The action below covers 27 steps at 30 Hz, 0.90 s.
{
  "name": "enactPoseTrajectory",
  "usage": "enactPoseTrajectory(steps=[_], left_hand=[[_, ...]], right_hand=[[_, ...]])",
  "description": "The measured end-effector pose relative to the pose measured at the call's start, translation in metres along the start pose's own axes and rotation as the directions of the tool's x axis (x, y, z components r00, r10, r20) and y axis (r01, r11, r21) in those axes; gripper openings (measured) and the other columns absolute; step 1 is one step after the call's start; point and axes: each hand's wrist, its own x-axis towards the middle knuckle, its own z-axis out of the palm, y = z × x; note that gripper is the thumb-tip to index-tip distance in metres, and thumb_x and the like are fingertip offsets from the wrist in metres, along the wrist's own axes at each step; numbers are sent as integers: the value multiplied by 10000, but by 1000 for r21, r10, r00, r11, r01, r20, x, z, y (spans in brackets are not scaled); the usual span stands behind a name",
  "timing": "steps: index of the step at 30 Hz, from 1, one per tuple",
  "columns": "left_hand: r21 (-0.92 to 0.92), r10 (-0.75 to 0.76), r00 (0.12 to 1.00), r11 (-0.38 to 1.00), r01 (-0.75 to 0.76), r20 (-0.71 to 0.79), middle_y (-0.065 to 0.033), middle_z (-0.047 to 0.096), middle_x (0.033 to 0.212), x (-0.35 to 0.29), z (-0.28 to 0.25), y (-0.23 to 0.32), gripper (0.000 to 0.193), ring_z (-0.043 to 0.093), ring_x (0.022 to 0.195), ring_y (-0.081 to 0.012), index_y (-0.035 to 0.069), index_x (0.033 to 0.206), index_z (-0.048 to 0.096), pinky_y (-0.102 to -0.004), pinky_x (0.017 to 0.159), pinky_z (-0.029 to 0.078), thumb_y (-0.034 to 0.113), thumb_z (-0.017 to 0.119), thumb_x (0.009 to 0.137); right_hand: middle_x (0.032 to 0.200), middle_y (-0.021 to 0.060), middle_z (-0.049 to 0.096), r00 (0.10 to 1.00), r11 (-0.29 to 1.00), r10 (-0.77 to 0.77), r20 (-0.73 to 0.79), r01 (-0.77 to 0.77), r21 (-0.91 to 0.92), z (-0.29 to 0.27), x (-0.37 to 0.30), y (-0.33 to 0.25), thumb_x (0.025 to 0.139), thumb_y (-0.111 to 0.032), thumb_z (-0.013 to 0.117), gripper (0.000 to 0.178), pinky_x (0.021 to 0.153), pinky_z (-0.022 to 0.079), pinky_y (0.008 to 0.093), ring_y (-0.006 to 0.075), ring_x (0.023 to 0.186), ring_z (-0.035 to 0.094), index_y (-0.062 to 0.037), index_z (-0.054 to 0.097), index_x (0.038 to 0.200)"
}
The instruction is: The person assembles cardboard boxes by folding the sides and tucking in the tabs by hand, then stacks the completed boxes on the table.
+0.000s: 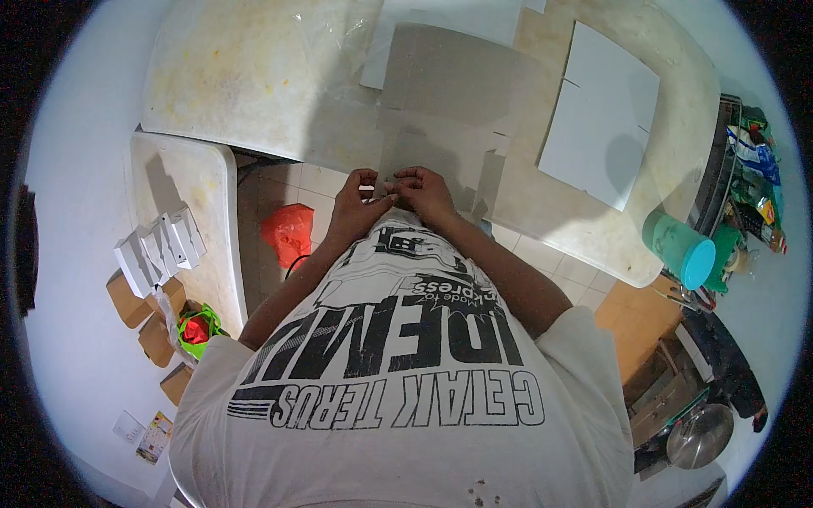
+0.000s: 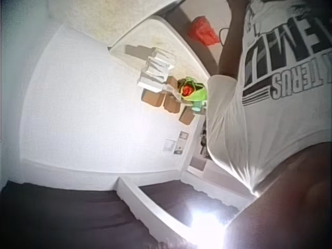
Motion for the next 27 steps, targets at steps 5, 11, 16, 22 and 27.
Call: enactPoseTrajectory(steps=[5, 11, 16, 22, 27], left_hand=[[-90, 10, 1000, 996, -8, 17, -121, 626, 885, -1, 0, -4, 360, 622, 786, -166, -34, 1021, 516, -269, 698, 489, 73, 668, 713], [-75, 10, 1000, 997, -11, -16, -133, 625, 897, -14, 11, -5, 327, 626, 791, -175, -30, 999, 540, -276, 686, 493, 37, 641, 696], [156, 106, 988, 984, -88, -112, -138, 618, 894, -19, 23, -16, 292, 629, 729, -197, -24, 976, 563, -287, 646, 497, 52, 639, 704], [232, 222, 958, 956, -178, -179, -134, 626, 853, -23, 29, -17, 228, 642, 694, -206, -21, 942, 598, -286, 623, 503, 62, 616, 730], [236, 134, 976, 967, -91, -170, -127, 636, 799, -27, 26, -12, 221, 649, 717, -202, -8, 931, 618, -283, 641, 501, 83, 608, 731]], right_hand=[[915, 101, 611, 991, 963, 20, 131, -55, 264, -6, 3, 16, 803, -60, 615, 351, 754, 489, 227, 137, 826, 597, 41, 474, 1107], [849, 100, 630, 977, 976, -143, 158, 165, -141, -16, -1, 13, 721, -89, 683, 446, 730, 494, 279, 159, 807, 606, 6, 507, 1119], [834, 101, 645, 965, 819, -225, 133, 261, -511, -16, -8, 5, 692, -171, 704, 493, 740, 486, 304, 189, 792, 621, -49, 520, 1132], [839, 103, 647, 960, 853, -226, 162, 276, -442, -19, -4, 15, 690, -158, 710, 459, 729, 488, 303, 196, 810, 630, -61, 528, 1101], [851, 111, 646, 948, 815, -297, 115, 314, -486, -11, -12, 5, 696, -124, 707, 374, 717, 494, 297, 201, 817, 633, -60, 539, 1024]])
